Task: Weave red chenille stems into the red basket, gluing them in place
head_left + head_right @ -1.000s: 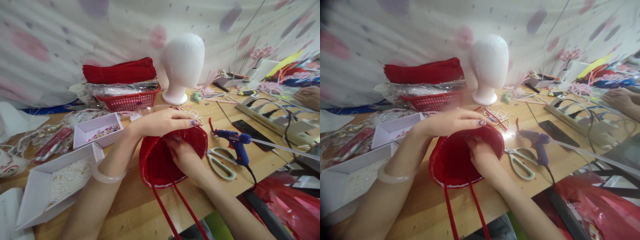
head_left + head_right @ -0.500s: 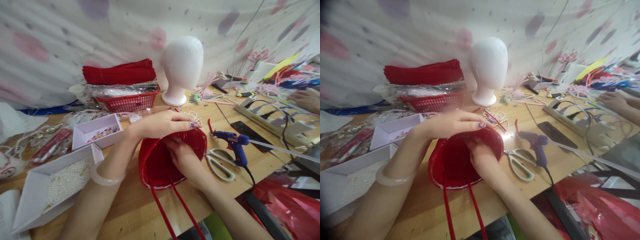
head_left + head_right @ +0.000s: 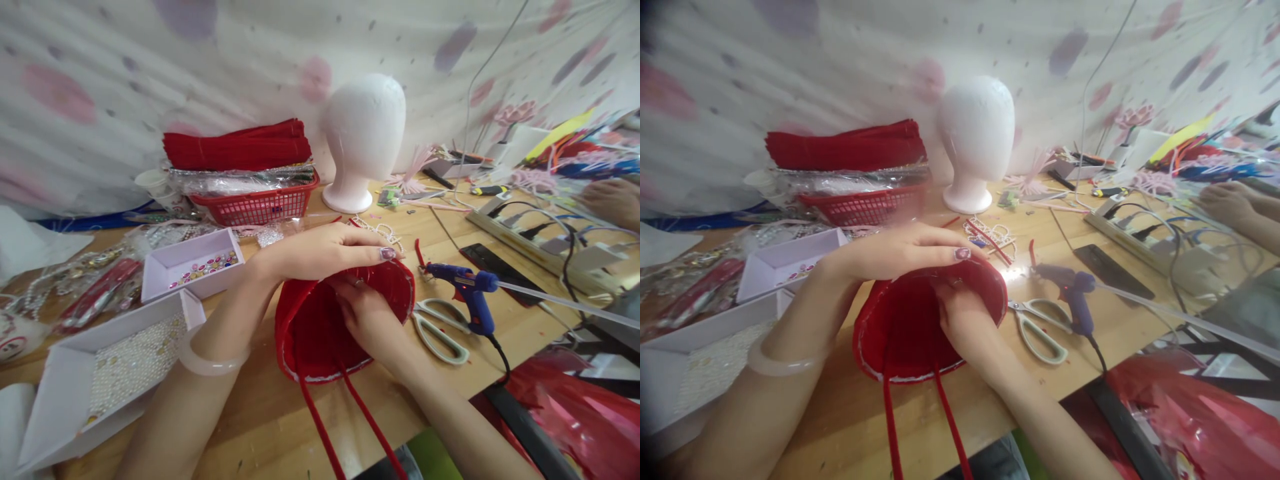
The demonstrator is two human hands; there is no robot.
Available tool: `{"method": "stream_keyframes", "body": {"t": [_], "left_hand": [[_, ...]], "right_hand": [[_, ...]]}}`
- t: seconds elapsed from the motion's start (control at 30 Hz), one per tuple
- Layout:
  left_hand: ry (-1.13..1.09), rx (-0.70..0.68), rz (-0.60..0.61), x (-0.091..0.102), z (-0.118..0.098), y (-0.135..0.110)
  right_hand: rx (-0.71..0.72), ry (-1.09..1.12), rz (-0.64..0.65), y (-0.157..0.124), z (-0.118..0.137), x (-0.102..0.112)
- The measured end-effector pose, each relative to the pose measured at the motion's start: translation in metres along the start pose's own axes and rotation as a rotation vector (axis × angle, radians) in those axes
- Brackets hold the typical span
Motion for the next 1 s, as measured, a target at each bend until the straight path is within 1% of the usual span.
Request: {"method": "stream_keyframes", "body": {"t": [0.2,0.6,0.8,1.0], "left_hand": [[0.007,0.013,-0.003,0.0003,0.0000,0.0002],[0.018,0.002,0.006,-0.0002,0.0017,0.0005],[0.007,0.026,-0.001,0.0002,0.0006,0.0004],[0.024,0.036,-0.017,0.0000,0.0013,0.0003]], "right_hand": [[-0.035,-0.013,0.066,0.0018,-0.0020,-0.0021],[-0.030,-0.052,0.096,0.0024,-0.0011,-0.0046],[-0.041,-0.067,0.118,0.0008,-0.0026,-0.0078],[-0.010,-0.045,0.119,-0.0011,-0.0019,-0.0090]]}}
Point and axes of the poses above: each hand's wrist, its own y-axis towards the middle knuckle, its own x-axis out of the back of the hand, z = x × y, the point moved 4 cm from there along y, towards the middle knuckle, and after that the axes turned 9 degrees about x, right-handed, at the moved point
